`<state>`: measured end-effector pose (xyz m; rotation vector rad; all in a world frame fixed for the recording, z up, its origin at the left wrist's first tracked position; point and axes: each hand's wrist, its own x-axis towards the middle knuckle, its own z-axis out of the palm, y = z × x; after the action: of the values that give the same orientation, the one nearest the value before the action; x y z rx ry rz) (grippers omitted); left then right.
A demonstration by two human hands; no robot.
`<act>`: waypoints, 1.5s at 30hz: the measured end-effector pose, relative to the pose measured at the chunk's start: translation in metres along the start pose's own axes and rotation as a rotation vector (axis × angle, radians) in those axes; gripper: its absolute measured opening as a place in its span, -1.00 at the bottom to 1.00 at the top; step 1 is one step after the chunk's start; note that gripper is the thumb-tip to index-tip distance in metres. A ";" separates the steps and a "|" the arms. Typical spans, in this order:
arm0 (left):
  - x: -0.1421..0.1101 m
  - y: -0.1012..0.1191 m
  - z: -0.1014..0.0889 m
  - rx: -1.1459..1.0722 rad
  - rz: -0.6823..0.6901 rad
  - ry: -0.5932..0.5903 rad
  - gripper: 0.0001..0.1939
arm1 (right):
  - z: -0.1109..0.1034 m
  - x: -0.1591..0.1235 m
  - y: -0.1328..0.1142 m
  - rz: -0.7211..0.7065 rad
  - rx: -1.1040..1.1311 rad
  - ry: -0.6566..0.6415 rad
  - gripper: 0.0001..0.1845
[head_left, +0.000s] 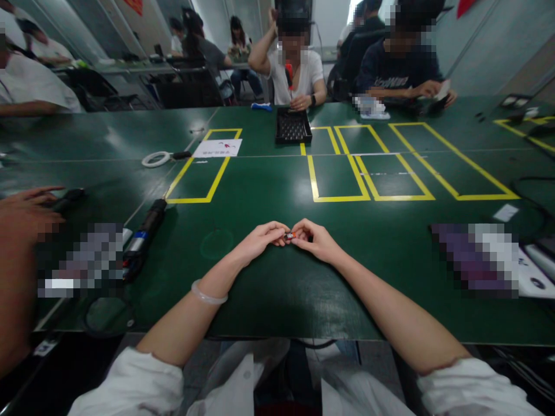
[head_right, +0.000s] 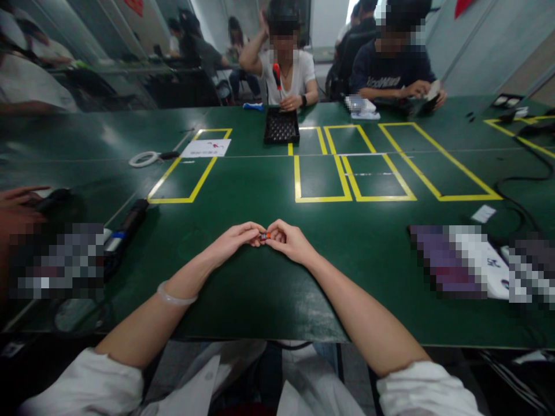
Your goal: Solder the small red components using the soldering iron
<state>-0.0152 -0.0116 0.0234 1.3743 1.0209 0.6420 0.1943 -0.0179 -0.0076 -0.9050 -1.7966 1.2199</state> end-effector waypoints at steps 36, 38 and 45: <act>-0.003 0.002 0.010 0.361 0.272 0.145 -0.65 | -0.001 0.002 0.001 -0.018 -0.096 0.062 -0.85; -0.007 0.009 0.004 0.401 0.286 0.174 -0.61 | -0.001 0.002 0.001 0.005 -0.083 0.055 -0.83; -0.059 0.036 -0.046 0.764 0.238 0.341 -0.55 | -0.001 0.002 -0.001 0.053 -0.075 0.043 -0.81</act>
<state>-0.0752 -0.0354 0.0756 2.1229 1.4770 0.7082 0.1943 -0.0165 -0.0060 -1.0205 -1.8049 1.1636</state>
